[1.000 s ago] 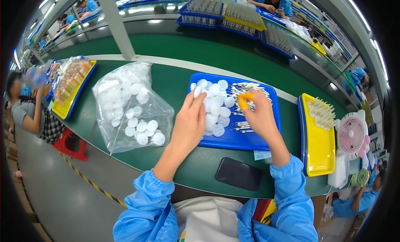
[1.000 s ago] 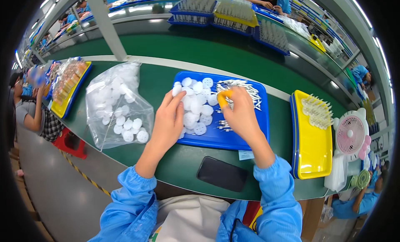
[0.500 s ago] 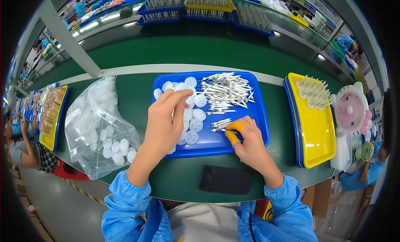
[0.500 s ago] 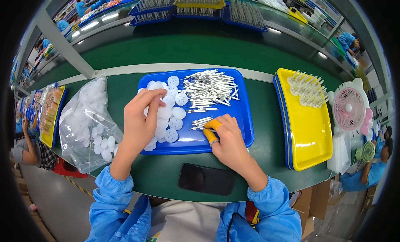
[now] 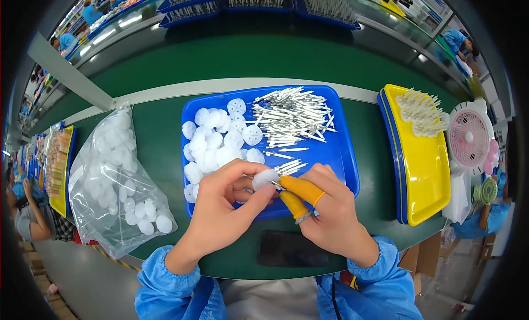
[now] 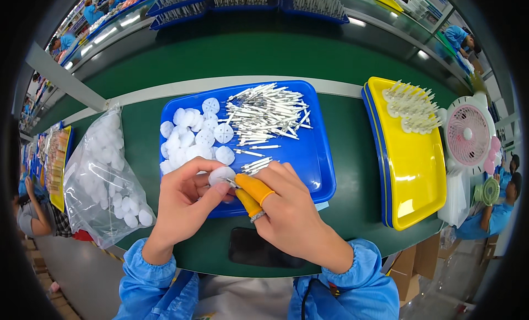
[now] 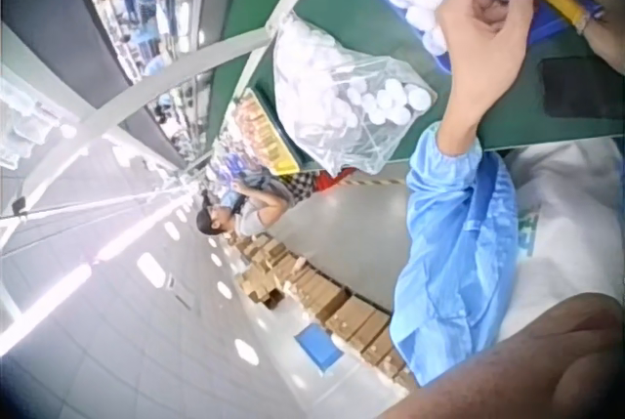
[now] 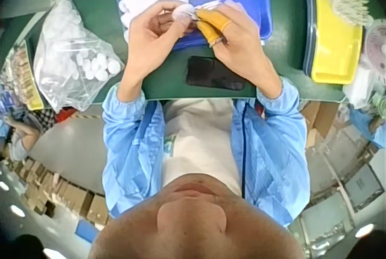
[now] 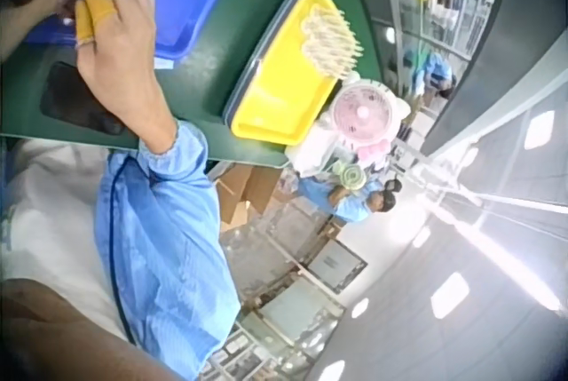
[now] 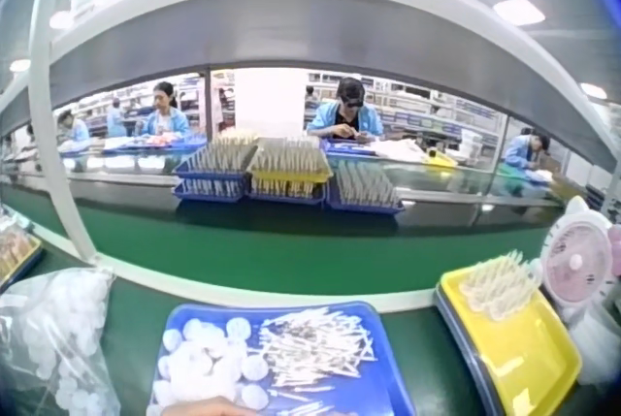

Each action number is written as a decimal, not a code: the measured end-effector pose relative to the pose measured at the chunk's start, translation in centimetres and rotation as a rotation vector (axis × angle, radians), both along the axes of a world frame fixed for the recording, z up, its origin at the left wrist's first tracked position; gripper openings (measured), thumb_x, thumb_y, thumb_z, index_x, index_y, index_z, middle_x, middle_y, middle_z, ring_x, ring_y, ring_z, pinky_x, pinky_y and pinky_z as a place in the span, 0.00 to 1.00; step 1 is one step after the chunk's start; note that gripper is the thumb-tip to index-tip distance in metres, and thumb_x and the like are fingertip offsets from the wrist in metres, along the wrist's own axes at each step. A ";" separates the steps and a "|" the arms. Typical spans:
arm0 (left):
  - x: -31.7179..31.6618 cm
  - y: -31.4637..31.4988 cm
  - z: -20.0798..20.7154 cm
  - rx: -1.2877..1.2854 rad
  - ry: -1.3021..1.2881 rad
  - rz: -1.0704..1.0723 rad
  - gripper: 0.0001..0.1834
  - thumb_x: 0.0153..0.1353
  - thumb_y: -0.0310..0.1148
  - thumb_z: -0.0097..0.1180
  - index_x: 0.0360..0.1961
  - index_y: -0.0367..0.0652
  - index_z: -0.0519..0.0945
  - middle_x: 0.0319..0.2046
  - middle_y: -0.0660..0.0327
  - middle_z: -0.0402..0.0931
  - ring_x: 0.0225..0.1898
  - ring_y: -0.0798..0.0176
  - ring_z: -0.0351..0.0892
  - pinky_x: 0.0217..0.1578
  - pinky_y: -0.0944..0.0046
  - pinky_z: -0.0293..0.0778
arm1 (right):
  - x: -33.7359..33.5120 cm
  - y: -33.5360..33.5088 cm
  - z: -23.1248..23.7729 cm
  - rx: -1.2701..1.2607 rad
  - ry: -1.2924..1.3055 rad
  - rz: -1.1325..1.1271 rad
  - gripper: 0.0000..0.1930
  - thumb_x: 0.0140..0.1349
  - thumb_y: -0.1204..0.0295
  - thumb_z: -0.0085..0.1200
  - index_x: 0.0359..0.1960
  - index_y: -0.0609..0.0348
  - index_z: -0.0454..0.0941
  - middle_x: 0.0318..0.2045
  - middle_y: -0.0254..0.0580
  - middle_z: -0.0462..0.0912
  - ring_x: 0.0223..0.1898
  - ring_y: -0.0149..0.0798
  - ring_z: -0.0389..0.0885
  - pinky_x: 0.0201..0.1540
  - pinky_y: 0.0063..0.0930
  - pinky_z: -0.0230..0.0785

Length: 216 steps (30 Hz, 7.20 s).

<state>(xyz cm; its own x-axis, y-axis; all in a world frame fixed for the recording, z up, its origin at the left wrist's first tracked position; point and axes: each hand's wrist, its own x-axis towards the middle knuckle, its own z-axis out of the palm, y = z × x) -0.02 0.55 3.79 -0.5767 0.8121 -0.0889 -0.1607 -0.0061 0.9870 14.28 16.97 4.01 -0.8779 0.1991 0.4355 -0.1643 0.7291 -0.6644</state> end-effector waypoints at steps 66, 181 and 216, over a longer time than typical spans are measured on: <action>-0.3 -0.7 -0.2 -0.184 0.518 0.300 0.09 0.70 0.20 0.66 0.49 0.33 0.86 0.43 0.55 0.84 0.42 0.59 0.92 0.41 0.62 0.91 | -1.2 2.1 -2.9 0.325 -0.323 -0.048 0.11 0.49 0.85 0.67 0.37 0.66 0.88 0.42 0.44 0.80 0.48 0.49 0.77 0.50 0.40 0.69; 0.8 -0.7 -0.3 -0.237 0.469 0.163 0.08 0.66 0.20 0.68 0.44 0.32 0.84 0.41 0.56 0.84 0.43 0.62 0.89 0.42 0.61 0.92 | 0.3 0.8 0.0 -0.077 -0.204 0.129 0.26 0.47 0.87 0.63 0.53 0.71 0.87 0.40 0.49 0.79 0.45 0.53 0.78 0.49 0.44 0.70; 1.7 -0.6 0.1 -0.178 0.256 0.149 0.19 0.68 0.20 0.69 0.59 0.33 0.82 0.48 0.52 0.84 0.56 0.55 0.90 0.53 0.55 0.91 | 0.1 -1.2 -1.1 -0.157 0.034 -0.125 0.23 0.43 0.89 0.65 0.46 0.68 0.89 0.38 0.46 0.85 0.36 0.49 0.78 0.39 0.40 0.72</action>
